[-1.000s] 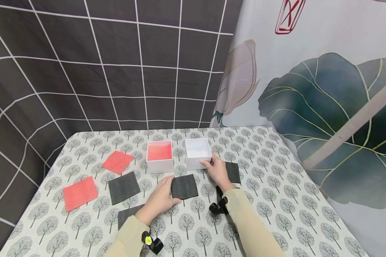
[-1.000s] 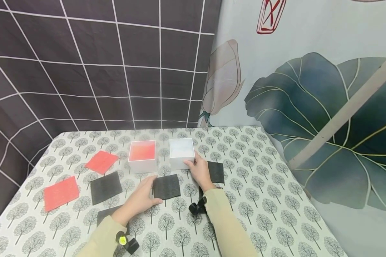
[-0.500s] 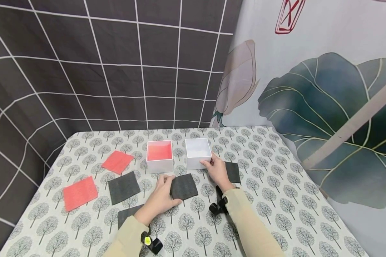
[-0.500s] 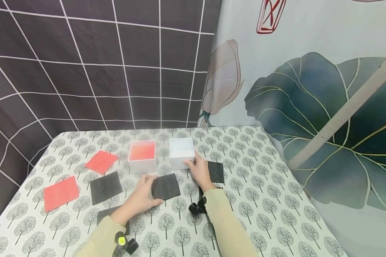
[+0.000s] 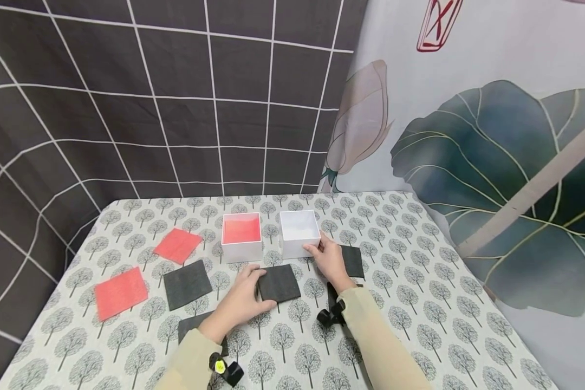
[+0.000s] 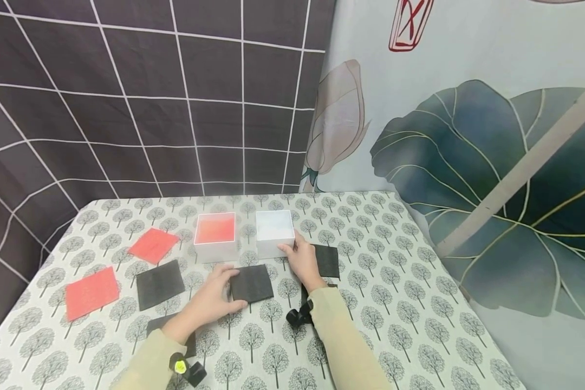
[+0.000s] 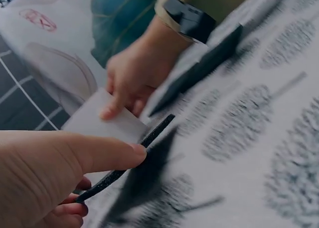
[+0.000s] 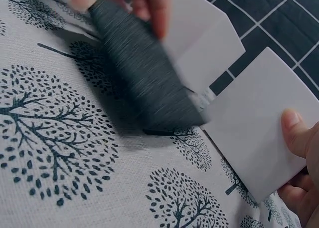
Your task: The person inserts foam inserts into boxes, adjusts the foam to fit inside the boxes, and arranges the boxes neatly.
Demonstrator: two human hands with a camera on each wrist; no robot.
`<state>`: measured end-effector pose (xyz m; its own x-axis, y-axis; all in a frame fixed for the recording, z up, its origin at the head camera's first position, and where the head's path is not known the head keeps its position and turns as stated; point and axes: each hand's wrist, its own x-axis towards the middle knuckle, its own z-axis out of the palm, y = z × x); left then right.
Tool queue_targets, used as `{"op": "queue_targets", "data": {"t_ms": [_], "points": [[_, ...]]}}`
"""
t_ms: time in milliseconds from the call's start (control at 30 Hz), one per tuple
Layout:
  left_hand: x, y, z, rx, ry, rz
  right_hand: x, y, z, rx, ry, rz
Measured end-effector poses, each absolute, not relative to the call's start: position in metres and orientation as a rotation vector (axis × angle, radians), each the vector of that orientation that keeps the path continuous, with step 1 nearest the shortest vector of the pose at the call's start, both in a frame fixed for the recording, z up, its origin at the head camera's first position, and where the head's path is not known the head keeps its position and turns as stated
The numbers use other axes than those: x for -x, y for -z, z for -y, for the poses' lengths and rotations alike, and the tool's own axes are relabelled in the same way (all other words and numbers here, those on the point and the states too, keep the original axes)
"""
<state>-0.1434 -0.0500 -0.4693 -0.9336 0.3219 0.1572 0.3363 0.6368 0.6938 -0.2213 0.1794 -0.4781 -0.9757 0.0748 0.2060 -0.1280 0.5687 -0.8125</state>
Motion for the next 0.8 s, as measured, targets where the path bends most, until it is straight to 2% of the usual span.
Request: {"op": "queue_targets", "data": {"t_ms": [333, 800], "points": [[0.156, 0.436, 0.052, 0.666, 1.247, 2.757, 0.217, 0.476, -0.180, -0.034, -1.364, 2.596], [0.208, 0.411, 0.031, 0.777, 1.193, 2.684, 0.212, 0.481, -0.180, -0.128, -1.218, 2.591]]}}
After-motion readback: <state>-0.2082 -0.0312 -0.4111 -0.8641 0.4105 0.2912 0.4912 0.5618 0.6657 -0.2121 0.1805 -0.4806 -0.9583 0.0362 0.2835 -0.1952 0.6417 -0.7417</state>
